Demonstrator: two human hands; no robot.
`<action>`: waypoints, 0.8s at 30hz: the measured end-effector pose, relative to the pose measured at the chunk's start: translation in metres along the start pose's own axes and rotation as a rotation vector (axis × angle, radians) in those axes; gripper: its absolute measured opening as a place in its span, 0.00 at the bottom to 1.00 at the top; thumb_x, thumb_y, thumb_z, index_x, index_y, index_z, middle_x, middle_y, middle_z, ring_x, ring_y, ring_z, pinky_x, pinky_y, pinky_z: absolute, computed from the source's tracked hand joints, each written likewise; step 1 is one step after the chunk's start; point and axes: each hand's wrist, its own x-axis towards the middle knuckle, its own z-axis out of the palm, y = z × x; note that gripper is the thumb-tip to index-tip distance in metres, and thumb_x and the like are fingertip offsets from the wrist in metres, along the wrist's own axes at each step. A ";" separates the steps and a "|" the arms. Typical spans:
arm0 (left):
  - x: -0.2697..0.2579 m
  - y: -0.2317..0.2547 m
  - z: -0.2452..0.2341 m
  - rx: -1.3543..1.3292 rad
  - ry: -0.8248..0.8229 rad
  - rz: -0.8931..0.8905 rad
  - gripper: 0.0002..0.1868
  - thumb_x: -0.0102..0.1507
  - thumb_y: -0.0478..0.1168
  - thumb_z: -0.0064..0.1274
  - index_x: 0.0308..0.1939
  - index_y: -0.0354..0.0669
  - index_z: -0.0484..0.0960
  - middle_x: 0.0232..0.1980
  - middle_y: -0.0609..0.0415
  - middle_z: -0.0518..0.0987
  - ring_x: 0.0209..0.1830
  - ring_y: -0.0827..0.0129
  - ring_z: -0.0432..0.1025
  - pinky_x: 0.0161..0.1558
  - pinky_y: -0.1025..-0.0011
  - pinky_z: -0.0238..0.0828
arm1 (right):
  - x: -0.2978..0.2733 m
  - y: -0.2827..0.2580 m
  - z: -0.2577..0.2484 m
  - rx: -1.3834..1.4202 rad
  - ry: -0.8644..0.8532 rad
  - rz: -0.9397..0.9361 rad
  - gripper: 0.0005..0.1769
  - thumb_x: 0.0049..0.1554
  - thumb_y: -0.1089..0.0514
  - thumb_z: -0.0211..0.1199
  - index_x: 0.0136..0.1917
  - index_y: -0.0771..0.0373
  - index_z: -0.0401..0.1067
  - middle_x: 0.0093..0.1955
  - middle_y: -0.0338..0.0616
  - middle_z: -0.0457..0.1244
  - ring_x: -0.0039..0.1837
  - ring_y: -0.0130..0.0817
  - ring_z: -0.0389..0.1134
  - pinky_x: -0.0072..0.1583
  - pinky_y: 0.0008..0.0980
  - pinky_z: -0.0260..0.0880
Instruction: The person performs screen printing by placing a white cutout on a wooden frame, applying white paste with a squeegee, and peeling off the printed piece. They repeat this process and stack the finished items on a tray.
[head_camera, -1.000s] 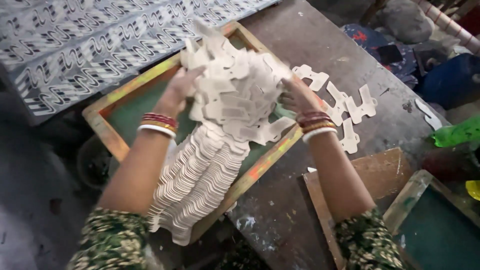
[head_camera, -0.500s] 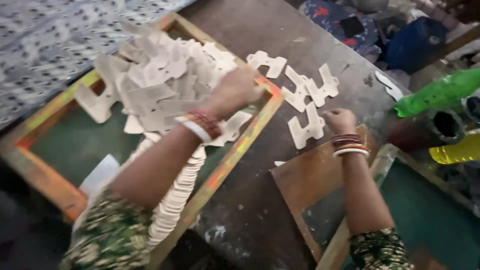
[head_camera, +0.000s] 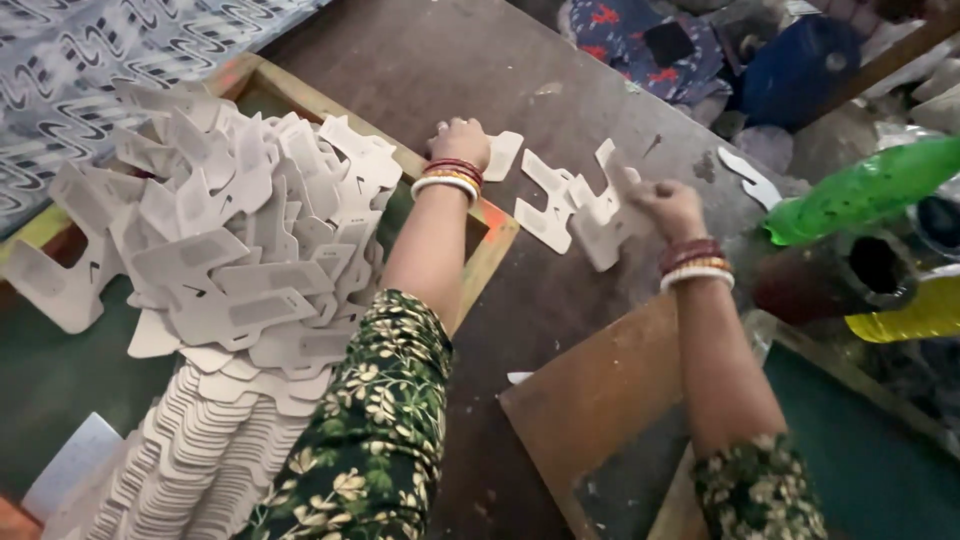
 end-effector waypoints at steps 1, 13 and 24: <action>-0.003 0.000 -0.005 0.004 -0.002 -0.005 0.18 0.69 0.42 0.44 0.61 0.42 0.77 0.68 0.42 0.69 0.70 0.43 0.63 0.63 0.45 0.64 | 0.008 0.000 0.003 0.003 -0.006 0.002 0.16 0.52 0.55 0.76 0.49 0.68 0.80 0.41 0.37 0.69 0.42 0.26 0.68 0.44 0.32 0.69; -0.013 0.000 -0.048 -0.314 -0.223 -0.209 0.19 0.66 0.44 0.49 0.56 0.41 0.84 0.62 0.38 0.78 0.65 0.46 0.71 0.64 0.55 0.70 | 0.044 -0.004 0.015 0.077 0.016 0.330 0.11 0.54 0.57 0.72 0.44 0.68 0.78 0.37 0.41 0.65 0.37 0.32 0.63 0.41 0.35 0.62; -0.027 -0.031 -0.140 -0.697 0.471 0.191 0.11 0.58 0.39 0.54 0.44 0.41 0.82 0.41 0.40 0.83 0.44 0.44 0.77 0.44 0.54 0.74 | 0.027 -0.043 -0.007 0.264 0.219 -0.248 0.11 0.58 0.55 0.61 0.46 0.63 0.79 0.41 0.35 0.67 0.41 0.25 0.62 0.45 0.29 0.64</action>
